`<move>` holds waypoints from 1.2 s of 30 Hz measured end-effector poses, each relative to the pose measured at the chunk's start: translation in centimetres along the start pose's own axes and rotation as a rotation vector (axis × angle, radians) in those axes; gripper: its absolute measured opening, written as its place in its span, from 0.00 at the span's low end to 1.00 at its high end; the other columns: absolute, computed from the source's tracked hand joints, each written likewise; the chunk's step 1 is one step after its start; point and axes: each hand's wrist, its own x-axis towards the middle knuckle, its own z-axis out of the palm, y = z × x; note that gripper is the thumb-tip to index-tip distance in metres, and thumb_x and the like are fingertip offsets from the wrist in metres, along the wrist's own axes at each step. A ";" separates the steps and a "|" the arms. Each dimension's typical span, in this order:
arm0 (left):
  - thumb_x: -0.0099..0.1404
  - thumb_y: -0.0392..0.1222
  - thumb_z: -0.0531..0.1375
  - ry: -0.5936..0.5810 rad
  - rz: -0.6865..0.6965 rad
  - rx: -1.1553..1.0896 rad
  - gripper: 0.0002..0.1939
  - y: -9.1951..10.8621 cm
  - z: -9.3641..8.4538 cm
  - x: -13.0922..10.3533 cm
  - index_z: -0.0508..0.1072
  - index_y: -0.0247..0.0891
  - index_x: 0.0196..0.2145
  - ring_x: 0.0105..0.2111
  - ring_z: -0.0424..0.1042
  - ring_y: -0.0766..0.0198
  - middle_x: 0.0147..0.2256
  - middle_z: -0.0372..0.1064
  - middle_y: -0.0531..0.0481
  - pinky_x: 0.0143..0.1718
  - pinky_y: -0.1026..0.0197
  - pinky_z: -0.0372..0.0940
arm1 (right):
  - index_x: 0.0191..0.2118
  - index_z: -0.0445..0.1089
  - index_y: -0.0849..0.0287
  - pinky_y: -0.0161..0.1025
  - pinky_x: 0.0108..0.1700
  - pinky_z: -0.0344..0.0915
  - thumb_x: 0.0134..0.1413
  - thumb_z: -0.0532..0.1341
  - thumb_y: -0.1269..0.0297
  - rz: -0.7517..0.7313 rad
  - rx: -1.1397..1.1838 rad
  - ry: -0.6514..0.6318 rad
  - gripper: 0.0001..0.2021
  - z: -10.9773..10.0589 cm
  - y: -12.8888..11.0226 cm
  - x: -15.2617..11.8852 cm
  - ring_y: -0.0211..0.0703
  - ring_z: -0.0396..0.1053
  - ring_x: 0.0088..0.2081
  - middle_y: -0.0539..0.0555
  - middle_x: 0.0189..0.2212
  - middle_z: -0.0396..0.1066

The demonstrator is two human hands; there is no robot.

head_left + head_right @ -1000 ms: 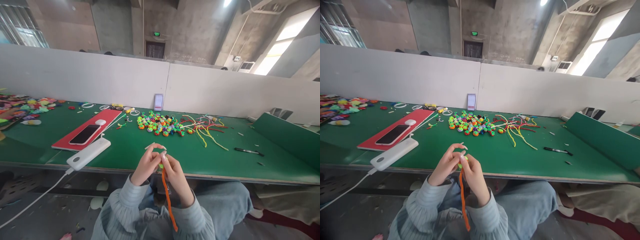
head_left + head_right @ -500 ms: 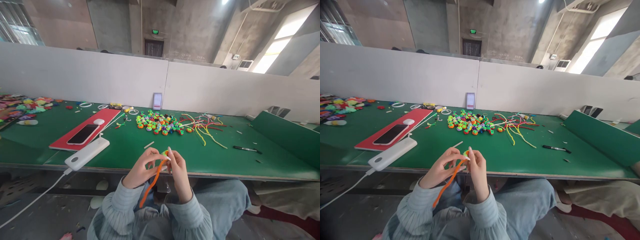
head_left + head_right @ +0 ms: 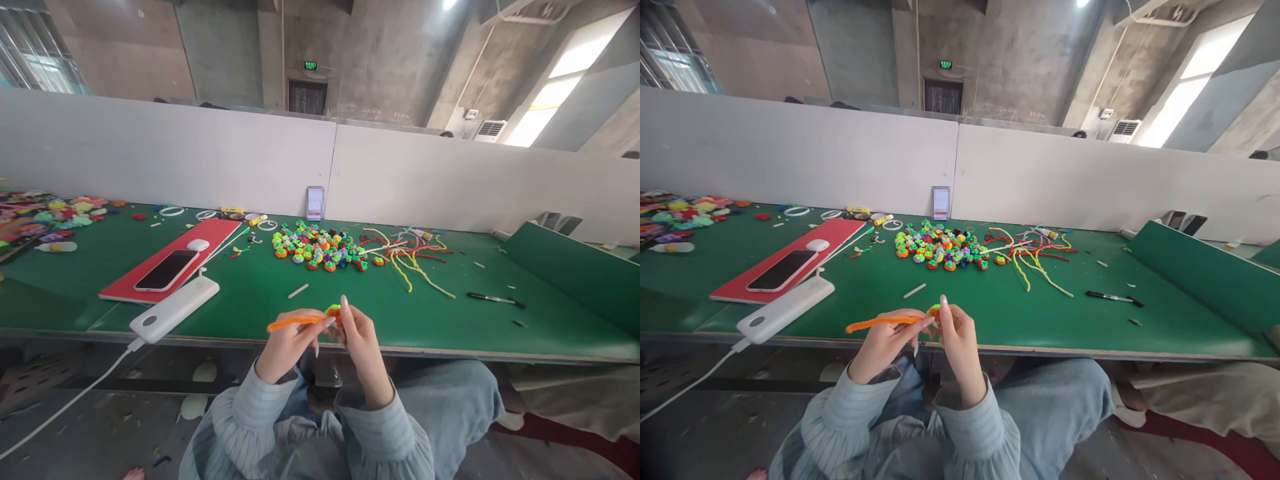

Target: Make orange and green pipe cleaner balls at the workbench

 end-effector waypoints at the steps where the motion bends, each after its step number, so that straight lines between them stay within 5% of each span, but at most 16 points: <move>1: 0.58 0.47 0.57 0.001 -0.005 -0.002 0.11 0.0 0.1 0.0 0.75 0.37 0.29 0.18 0.64 0.69 0.26 0.72 0.49 0.21 0.67 0.61 | 0.22 0.64 0.60 0.32 0.18 0.46 0.54 0.50 0.45 -0.021 -0.018 -0.038 0.23 -0.2 -0.1 -0.1 0.31 0.48 0.15 0.44 0.13 0.53; 6: 0.58 0.45 0.57 0.016 0.002 0.083 0.10 -0.1 0.1 0.0 0.76 0.39 0.29 0.22 0.68 0.66 0.28 0.73 0.49 0.26 0.66 0.63 | 0.33 0.66 0.61 0.32 0.25 0.57 0.44 0.61 0.48 -0.122 -0.091 -0.238 0.19 -1.0 0.1 -0.3 0.36 0.60 0.24 0.50 0.24 0.65; 9: 0.58 0.42 0.57 0.009 0.061 0.178 0.08 -0.4 0.0 -0.2 0.76 0.41 0.30 0.30 0.71 0.62 0.31 0.74 0.49 0.32 0.65 0.64 | 0.38 0.66 0.60 0.32 0.25 0.56 0.38 0.67 0.53 -0.166 -0.230 -0.210 0.21 -1.0 0.5 -0.5 0.36 0.59 0.25 0.49 0.24 0.64; 15: 0.60 0.37 0.54 -0.009 0.135 0.336 0.10 -0.2 0.3 -0.3 0.75 0.41 0.28 0.27 0.70 0.62 0.26 0.72 0.49 0.29 0.66 0.62 | 0.30 0.68 0.60 0.33 0.23 0.53 0.51 0.58 0.55 -0.169 -0.435 -0.073 0.13 -0.4 0.6 -0.6 0.36 0.56 0.21 0.49 0.20 0.63; 28: 0.57 0.45 0.59 0.079 0.032 0.044 0.09 -0.2 0.9 -0.1 0.64 0.39 0.32 0.26 0.68 0.68 0.27 0.67 0.53 0.26 0.69 0.61 | 0.30 0.68 0.61 0.32 0.19 0.52 0.56 0.52 0.49 -0.059 -0.093 0.024 0.19 -0.1 0.0 -0.3 0.33 0.55 0.17 0.46 0.14 0.56; 36: 0.63 0.46 0.52 0.128 0.184 0.383 0.10 -0.4 1.6 -0.2 0.62 0.38 0.29 0.23 0.63 0.69 0.25 0.61 0.54 0.25 0.67 0.57 | 0.24 0.67 0.61 0.30 0.18 0.54 0.52 0.55 0.48 -0.003 -0.012 0.080 0.20 0.1 -0.3 -0.3 0.32 0.56 0.16 0.46 0.13 0.58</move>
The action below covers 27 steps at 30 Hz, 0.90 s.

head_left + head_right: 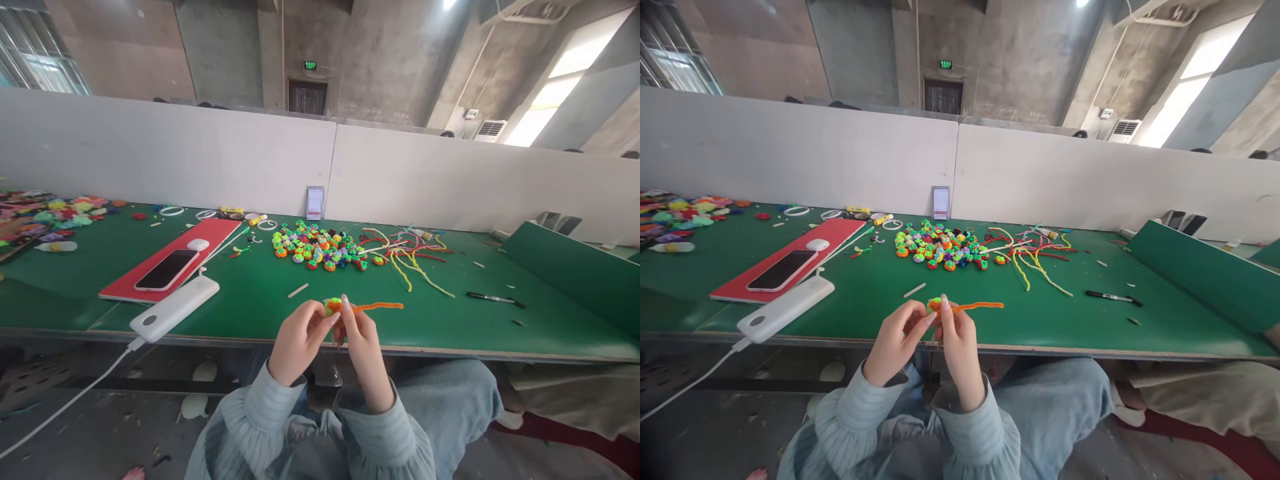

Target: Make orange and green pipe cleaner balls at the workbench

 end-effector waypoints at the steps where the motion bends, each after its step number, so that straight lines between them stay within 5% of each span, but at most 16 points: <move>1: 0.64 0.46 0.52 -0.007 0.024 0.045 0.09 -0.1 0.1 0.0 0.62 0.38 0.30 0.25 0.64 0.68 0.26 0.62 0.54 0.26 0.67 0.58 | 0.24 0.67 0.61 0.30 0.18 0.54 0.52 0.55 0.48 -0.004 0.002 0.012 0.20 0.0 0.0 0.0 0.32 0.56 0.16 0.46 0.13 0.57; 11: 0.68 0.41 0.43 0.091 0.142 0.345 0.12 -1.6 1.8 -0.1 0.62 0.38 0.31 0.25 0.65 0.67 0.27 0.63 0.52 0.25 0.67 0.56 | 0.22 0.65 0.61 0.32 0.19 0.54 0.54 0.52 0.49 -0.057 -0.101 0.043 0.20 0.5 0.5 0.1 0.34 0.58 0.17 0.47 0.14 0.59; 22: 0.67 0.40 0.46 0.237 0.004 0.135 0.13 -1.3 2.6 0.1 0.58 0.38 0.24 0.21 0.61 0.69 0.21 0.59 0.54 0.24 0.67 0.54 | 0.21 0.59 0.59 0.32 0.22 0.53 0.59 0.49 0.55 -0.182 -0.264 0.125 0.19 1.0 1.3 -0.2 0.34 0.56 0.19 0.48 0.16 0.60; 27: 0.66 0.40 0.48 0.272 -0.006 0.122 0.14 -1.1 2.7 0.1 0.56 0.39 0.22 0.20 0.58 0.70 0.19 0.56 0.55 0.22 0.67 0.51 | 0.26 0.65 0.61 0.32 0.23 0.55 0.58 0.50 0.55 -0.184 -0.243 0.055 0.17 1.1 1.0 -0.3 0.35 0.59 0.21 0.49 0.18 0.63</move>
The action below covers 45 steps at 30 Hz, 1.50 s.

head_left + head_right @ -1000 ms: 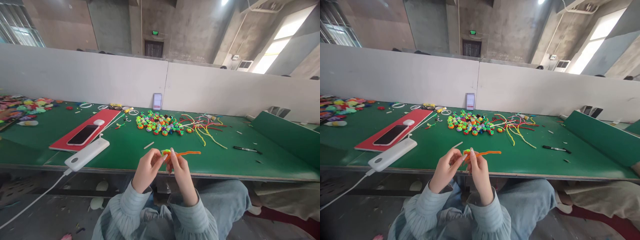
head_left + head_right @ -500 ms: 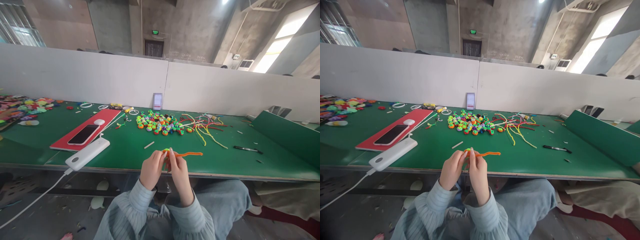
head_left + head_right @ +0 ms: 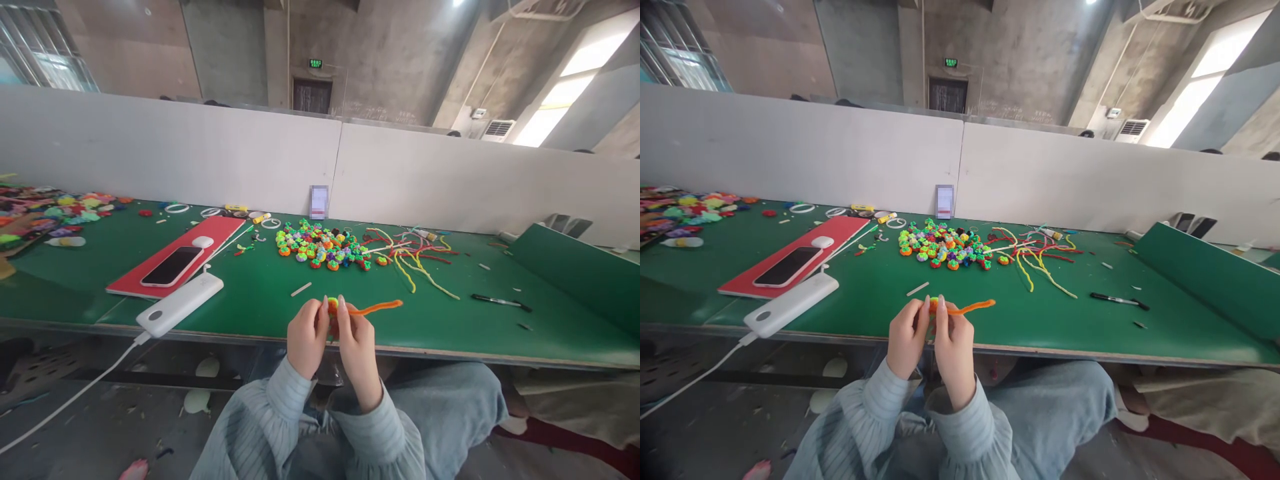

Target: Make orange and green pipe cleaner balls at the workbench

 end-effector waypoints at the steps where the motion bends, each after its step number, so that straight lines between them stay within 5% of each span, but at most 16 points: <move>1: 0.66 0.39 0.48 0.001 0.010 0.011 0.14 0.0 0.0 0.0 0.56 0.39 0.22 0.20 0.58 0.70 0.19 0.56 0.55 0.22 0.67 0.51 | 0.28 0.67 0.61 0.32 0.22 0.56 0.58 0.51 0.55 0.007 0.012 -0.017 0.17 0.0 -0.1 0.0 0.35 0.60 0.21 0.50 0.19 0.63; 13: 0.68 0.39 0.44 -0.089 0.034 0.001 0.13 -0.4 -0.8 0.3 0.56 0.39 0.25 0.21 0.60 0.70 0.21 0.56 0.56 0.25 0.67 0.56 | 0.27 0.66 0.60 0.31 0.20 0.59 0.55 0.54 0.53 0.061 0.028 0.021 0.16 -0.6 0.0 1.3 0.37 0.65 0.17 0.49 0.15 0.65; 21: 0.66 0.48 0.46 -0.353 0.735 0.549 0.12 -3.0 -2.9 4.5 0.61 0.38 0.33 0.29 0.66 0.64 0.29 0.63 0.51 0.24 0.64 0.58 | 0.21 0.66 0.61 0.31 0.15 0.61 0.49 0.59 0.50 0.181 0.119 -0.181 0.18 -1.7 0.7 3.7 0.37 0.64 0.12 0.49 0.09 0.65; 24: 0.67 0.44 0.47 -0.435 0.976 0.687 0.10 -3.5 -2.4 6.5 0.63 0.38 0.33 0.29 0.67 0.65 0.29 0.64 0.51 0.27 0.63 0.58 | 0.22 0.68 0.61 0.33 0.18 0.66 0.45 0.61 0.50 0.233 0.175 -0.249 0.17 -1.6 1.5 4.6 0.41 0.69 0.15 0.51 0.14 0.70; 28: 0.64 0.31 0.47 -0.533 1.130 0.800 0.08 -3.7 -1.9 8.6 0.64 0.38 0.33 0.26 0.65 0.66 0.29 0.65 0.51 0.24 0.62 0.54 | 0.21 0.69 0.62 0.34 0.20 0.67 0.41 0.64 0.53 0.323 0.259 -0.238 0.15 -1.0 2.7 5.8 0.41 0.69 0.16 0.52 0.15 0.71; 32: 0.64 0.30 0.47 -0.595 1.172 0.823 0.09 -4.2 -1.3 9.9 0.65 0.37 0.33 0.26 0.64 0.66 0.29 0.66 0.50 0.23 0.61 0.50 | 0.21 0.71 0.64 0.33 0.23 0.68 0.43 0.64 0.57 0.453 0.377 -0.221 0.14 -0.3 3.5 6.9 0.40 0.71 0.18 0.52 0.14 0.71; 45: 0.65 0.29 0.43 -0.543 1.075 0.797 0.12 -7.5 0.2 9.5 0.64 0.36 0.31 0.23 0.62 0.66 0.25 0.64 0.49 0.23 0.59 0.49 | 0.25 0.72 0.66 0.30 0.28 0.70 0.47 0.64 0.62 0.680 0.583 -0.144 0.10 1.8 5.4 7.8 0.37 0.73 0.23 0.55 0.20 0.74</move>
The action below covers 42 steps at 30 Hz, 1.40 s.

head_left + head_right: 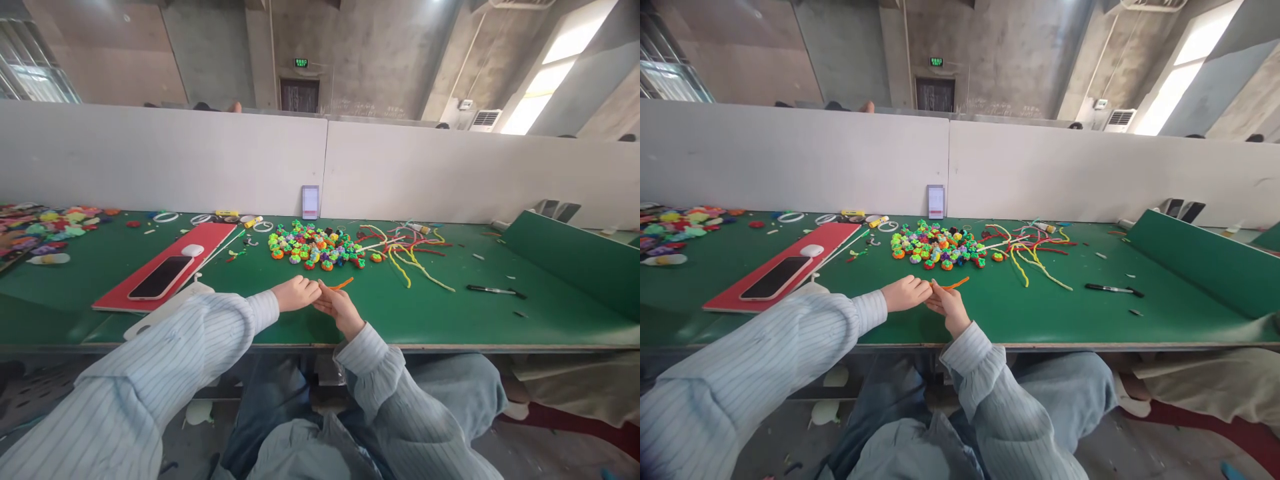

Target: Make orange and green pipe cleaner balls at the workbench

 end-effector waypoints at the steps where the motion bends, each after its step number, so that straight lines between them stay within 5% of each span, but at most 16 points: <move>1: 0.65 0.29 0.43 0.004 -0.009 -0.021 0.11 0.0 0.2 -0.1 0.63 0.36 0.31 0.23 0.62 0.66 0.26 0.63 0.49 0.23 0.59 0.49 | 0.25 0.72 0.66 0.31 0.28 0.70 0.47 0.64 0.63 0.027 0.008 -0.013 0.09 -0.1 0.1 0.2 0.37 0.73 0.23 0.55 0.20 0.74; 11: 0.66 0.31 0.42 0.089 -0.113 -0.012 0.13 0.3 0.4 0.4 0.63 0.36 0.29 0.22 0.61 0.65 0.24 0.62 0.49 0.23 0.59 0.48 | 0.23 0.69 0.63 0.31 0.31 0.67 0.42 0.66 0.62 -0.068 0.218 0.068 0.10 1.0 0.2 0.3 0.34 0.70 0.24 0.49 0.20 0.71; 19: 0.67 0.35 0.43 0.182 -0.326 -0.053 0.15 0.6 0.3 0.9 0.63 0.36 0.27 0.23 0.63 0.63 0.23 0.63 0.48 0.24 0.59 0.49 | 0.20 0.61 0.60 0.30 0.24 0.60 0.37 0.65 0.53 -0.319 0.321 0.216 0.17 3.9 0.6 0.8 0.32 0.63 0.21 0.45 0.17 0.64; 23: 0.67 0.38 0.44 0.260 -0.540 -0.075 0.16 1.2 0.4 2.1 0.63 0.36 0.24 0.22 0.65 0.64 0.21 0.64 0.48 0.24 0.60 0.50 | 0.17 0.56 0.58 0.31 0.22 0.56 0.38 0.63 0.49 -0.473 0.293 0.296 0.20 4.9 0.0 1.1 0.32 0.59 0.19 0.43 0.13 0.57; 31: 0.67 0.42 0.46 0.495 -1.010 -0.520 0.16 2.8 -0.5 4.0 0.63 0.37 0.23 0.19 0.63 0.68 0.19 0.64 0.52 0.21 0.66 0.50 | 0.25 0.63 0.60 0.34 0.30 0.64 0.45 0.59 0.53 -0.526 0.372 0.244 0.14 6.1 -1.0 0.3 0.37 0.67 0.25 0.50 0.22 0.68; 38: 0.66 0.43 0.45 0.637 -1.086 -0.825 0.17 2.9 -1.1 4.6 0.60 0.38 0.21 0.19 0.61 0.68 0.18 0.59 0.54 0.21 0.67 0.52 | 0.26 0.65 0.62 0.33 0.31 0.65 0.47 0.59 0.55 -0.605 0.330 0.138 0.13 5.7 -1.1 -0.1 0.37 0.68 0.26 0.51 0.23 0.69; 42: 0.66 0.42 0.45 0.600 -1.084 -0.784 0.16 3.0 -1.4 4.6 0.60 0.38 0.22 0.19 0.60 0.68 0.18 0.59 0.54 0.22 0.66 0.52 | 0.30 0.68 0.63 0.36 0.34 0.65 0.48 0.59 0.55 -0.696 0.196 0.171 0.14 4.7 -1.3 -0.1 0.39 0.69 0.28 0.53 0.26 0.72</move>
